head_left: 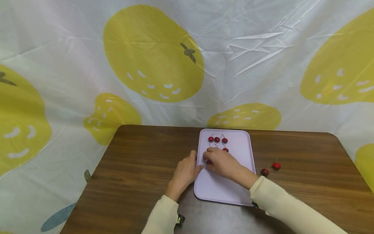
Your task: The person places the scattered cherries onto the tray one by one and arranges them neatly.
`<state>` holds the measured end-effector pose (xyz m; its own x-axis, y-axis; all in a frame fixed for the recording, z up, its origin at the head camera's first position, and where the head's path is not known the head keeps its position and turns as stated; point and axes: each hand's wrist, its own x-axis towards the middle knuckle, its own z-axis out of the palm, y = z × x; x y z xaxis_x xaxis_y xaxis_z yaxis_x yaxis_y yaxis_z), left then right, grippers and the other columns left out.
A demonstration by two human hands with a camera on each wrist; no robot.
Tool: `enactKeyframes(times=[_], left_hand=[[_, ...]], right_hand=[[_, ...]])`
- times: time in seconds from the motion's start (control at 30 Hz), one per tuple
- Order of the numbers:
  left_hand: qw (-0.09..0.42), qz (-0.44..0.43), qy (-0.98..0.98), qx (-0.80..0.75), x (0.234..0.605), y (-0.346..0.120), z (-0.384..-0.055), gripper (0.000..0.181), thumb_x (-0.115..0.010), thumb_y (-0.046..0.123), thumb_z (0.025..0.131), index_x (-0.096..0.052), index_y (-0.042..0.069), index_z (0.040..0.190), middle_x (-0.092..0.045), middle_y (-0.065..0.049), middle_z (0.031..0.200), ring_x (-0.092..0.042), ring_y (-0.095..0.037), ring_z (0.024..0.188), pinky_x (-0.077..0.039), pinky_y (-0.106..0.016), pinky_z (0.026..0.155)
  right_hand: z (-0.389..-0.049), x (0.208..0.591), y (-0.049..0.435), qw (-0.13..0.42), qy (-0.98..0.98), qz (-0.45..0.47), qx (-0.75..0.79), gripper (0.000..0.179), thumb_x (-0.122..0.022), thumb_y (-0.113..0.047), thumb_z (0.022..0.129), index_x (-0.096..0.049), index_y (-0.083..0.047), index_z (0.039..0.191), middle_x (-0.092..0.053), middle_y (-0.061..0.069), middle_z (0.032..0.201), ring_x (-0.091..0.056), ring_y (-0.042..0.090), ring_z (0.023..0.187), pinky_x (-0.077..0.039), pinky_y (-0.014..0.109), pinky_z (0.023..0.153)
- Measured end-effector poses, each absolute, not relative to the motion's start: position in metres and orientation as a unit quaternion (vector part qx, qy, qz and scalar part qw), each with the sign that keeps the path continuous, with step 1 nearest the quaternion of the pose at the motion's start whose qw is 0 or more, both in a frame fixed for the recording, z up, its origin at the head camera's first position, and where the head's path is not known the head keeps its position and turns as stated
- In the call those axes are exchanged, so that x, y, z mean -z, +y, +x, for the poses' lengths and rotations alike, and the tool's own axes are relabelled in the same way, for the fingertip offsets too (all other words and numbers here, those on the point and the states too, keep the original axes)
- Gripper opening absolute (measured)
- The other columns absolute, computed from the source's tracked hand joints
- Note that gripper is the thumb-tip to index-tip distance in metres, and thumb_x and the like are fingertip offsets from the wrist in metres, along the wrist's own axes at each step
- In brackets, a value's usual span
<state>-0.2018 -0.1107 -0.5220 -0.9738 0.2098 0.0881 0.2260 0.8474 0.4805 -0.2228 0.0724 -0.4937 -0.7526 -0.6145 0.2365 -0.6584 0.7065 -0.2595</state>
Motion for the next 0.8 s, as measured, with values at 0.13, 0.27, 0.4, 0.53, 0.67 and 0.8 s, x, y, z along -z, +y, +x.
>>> enactKeyframes(times=[0.13,0.27,0.4,0.53,0.67,0.8], left_hand=[[0.014,-0.115,-0.961,0.252,0.521,-0.111,-0.202,0.037,-0.078,0.026,0.096,-0.053,0.007,0.117,-0.073,-0.017,0.092,-0.071,-0.035,0.079,-0.052,-0.045,0.065],[0.005,-0.112,-0.961,0.254,0.52,-0.11,-0.202,0.038,-0.078,0.027,0.097,-0.053,0.007,0.117,-0.073,-0.015,0.092,-0.07,-0.033,0.078,-0.052,-0.044,0.066],[-0.011,-0.103,-0.961,0.256,0.52,-0.11,-0.202,0.039,-0.077,0.028,0.097,-0.053,0.008,0.12,-0.072,-0.014,0.092,-0.067,-0.028,0.075,-0.052,-0.041,0.065],[-0.024,-0.092,-0.961,0.26,0.52,-0.11,-0.202,0.04,-0.077,0.029,0.098,-0.052,0.008,0.122,-0.071,-0.013,0.094,-0.064,-0.024,0.075,-0.051,-0.038,0.065],[-0.033,-0.085,-0.961,0.261,0.521,-0.109,-0.202,0.041,-0.076,0.03,0.098,-0.052,0.009,0.123,-0.07,-0.011,0.094,-0.061,-0.022,0.075,-0.05,-0.037,0.066],[-0.042,-0.081,-0.96,0.264,0.52,-0.109,-0.203,0.042,-0.076,0.031,0.099,-0.051,0.009,0.125,-0.069,-0.01,0.094,-0.059,-0.02,0.075,-0.049,-0.034,0.066]], right_hand=[[-0.223,0.489,0.076,0.063,-0.927,0.33,-0.168,0.024,-0.088,-0.014,0.082,-0.074,-0.01,0.102,-0.069,0.005,0.099,-0.067,0.022,0.09,-0.058,0.039,0.079],[-0.223,0.481,0.086,0.06,-0.934,0.305,-0.175,0.027,-0.088,-0.02,0.085,-0.076,-0.01,0.108,-0.07,0.006,0.105,-0.069,0.023,0.097,-0.058,0.043,0.086],[-0.224,0.473,0.104,0.079,-0.939,0.275,-0.19,0.024,-0.084,-0.023,0.091,-0.076,-0.009,0.109,-0.071,0.006,0.105,-0.067,0.022,0.098,-0.057,0.044,0.088],[-0.222,0.468,0.127,0.108,-0.942,0.249,-0.196,0.018,-0.075,-0.023,0.098,-0.075,-0.009,0.11,-0.071,0.007,0.106,-0.067,0.025,0.1,-0.057,0.046,0.089],[-0.216,0.465,0.151,0.117,-0.947,0.225,-0.195,0.019,-0.067,-0.021,0.103,-0.074,-0.008,0.115,-0.072,0.009,0.114,-0.07,0.029,0.111,-0.056,0.05,0.096],[-0.208,0.461,0.177,0.127,-0.951,0.205,-0.191,0.02,-0.06,-0.018,0.106,-0.073,-0.007,0.117,-0.072,0.01,0.115,-0.069,0.031,0.111,-0.055,0.052,0.095]])
